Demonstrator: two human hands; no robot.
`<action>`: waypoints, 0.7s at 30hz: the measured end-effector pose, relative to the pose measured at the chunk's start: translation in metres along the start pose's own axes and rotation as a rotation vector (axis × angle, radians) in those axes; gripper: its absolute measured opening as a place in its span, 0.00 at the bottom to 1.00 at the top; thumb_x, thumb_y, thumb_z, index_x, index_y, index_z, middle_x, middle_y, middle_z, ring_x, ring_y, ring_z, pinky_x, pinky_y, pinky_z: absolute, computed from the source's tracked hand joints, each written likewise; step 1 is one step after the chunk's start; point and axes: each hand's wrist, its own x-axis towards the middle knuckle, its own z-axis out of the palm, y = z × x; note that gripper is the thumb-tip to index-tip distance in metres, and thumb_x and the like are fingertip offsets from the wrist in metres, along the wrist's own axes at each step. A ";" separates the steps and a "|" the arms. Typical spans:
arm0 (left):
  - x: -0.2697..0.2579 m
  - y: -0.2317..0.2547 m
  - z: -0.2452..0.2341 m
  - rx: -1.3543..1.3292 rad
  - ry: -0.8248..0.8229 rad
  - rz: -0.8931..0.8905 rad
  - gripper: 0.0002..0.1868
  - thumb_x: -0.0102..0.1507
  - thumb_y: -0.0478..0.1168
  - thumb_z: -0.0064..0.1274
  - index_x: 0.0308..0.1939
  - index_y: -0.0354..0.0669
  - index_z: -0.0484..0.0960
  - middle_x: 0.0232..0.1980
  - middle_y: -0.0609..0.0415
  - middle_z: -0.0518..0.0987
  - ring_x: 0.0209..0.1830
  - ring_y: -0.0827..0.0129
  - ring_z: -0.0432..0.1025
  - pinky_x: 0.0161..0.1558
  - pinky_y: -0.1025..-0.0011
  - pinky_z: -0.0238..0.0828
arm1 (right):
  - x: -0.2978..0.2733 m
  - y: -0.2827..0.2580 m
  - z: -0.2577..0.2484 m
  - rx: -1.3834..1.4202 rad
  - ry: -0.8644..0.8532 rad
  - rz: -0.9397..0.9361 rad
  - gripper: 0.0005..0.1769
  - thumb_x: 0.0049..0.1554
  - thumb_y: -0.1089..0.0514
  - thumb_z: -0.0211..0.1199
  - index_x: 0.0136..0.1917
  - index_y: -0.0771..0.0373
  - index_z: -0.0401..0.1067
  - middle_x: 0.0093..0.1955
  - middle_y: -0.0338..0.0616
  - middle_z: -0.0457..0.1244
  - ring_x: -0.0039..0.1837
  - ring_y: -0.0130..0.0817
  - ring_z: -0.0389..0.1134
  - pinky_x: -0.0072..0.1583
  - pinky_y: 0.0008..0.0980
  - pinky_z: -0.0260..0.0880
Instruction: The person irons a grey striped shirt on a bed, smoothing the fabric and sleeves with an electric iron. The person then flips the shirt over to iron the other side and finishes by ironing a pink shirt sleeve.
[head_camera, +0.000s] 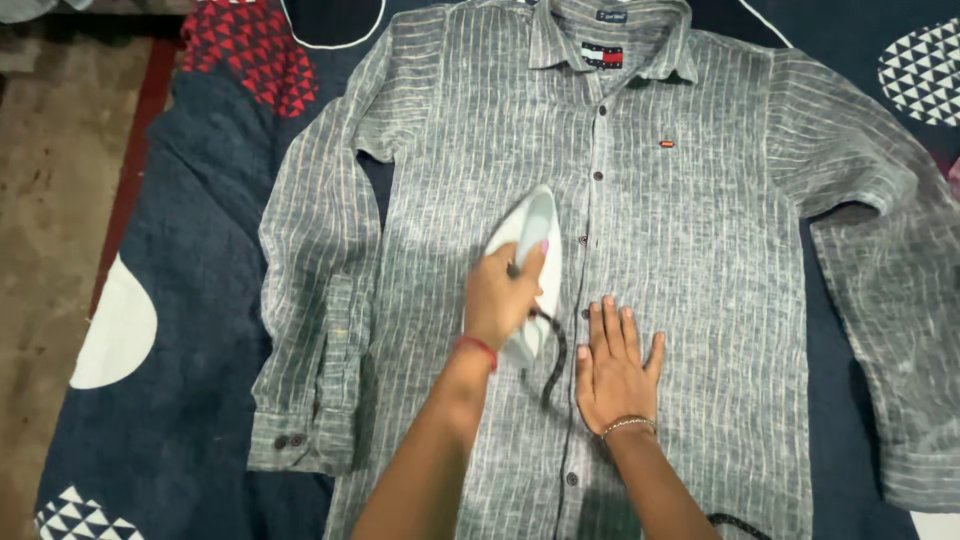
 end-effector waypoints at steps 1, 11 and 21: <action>0.003 0.000 0.000 0.001 0.018 -0.001 0.22 0.65 0.55 0.53 0.41 0.36 0.83 0.25 0.47 0.83 0.21 0.64 0.80 0.27 0.65 0.75 | -0.001 0.001 0.000 0.000 -0.004 0.012 0.35 0.64 0.45 0.36 0.82 0.53 0.45 0.86 0.38 0.39 0.85 0.39 0.36 0.78 0.62 0.24; -0.137 -0.059 -0.037 0.015 0.078 -0.131 0.21 0.63 0.50 0.57 0.54 0.44 0.84 0.25 0.49 0.86 0.22 0.72 0.81 0.29 0.68 0.77 | 0.002 -0.003 0.002 -0.016 0.033 0.018 0.36 0.63 0.45 0.37 0.82 0.52 0.46 0.85 0.37 0.42 0.84 0.38 0.39 0.78 0.61 0.26; -0.012 -0.033 -0.100 -0.082 0.191 0.021 0.23 0.68 0.54 0.50 0.44 0.35 0.81 0.25 0.50 0.82 0.19 0.68 0.79 0.21 0.68 0.73 | -0.004 -0.008 -0.006 0.050 0.047 0.023 0.34 0.64 0.45 0.37 0.82 0.50 0.48 0.86 0.35 0.43 0.85 0.39 0.40 0.79 0.60 0.29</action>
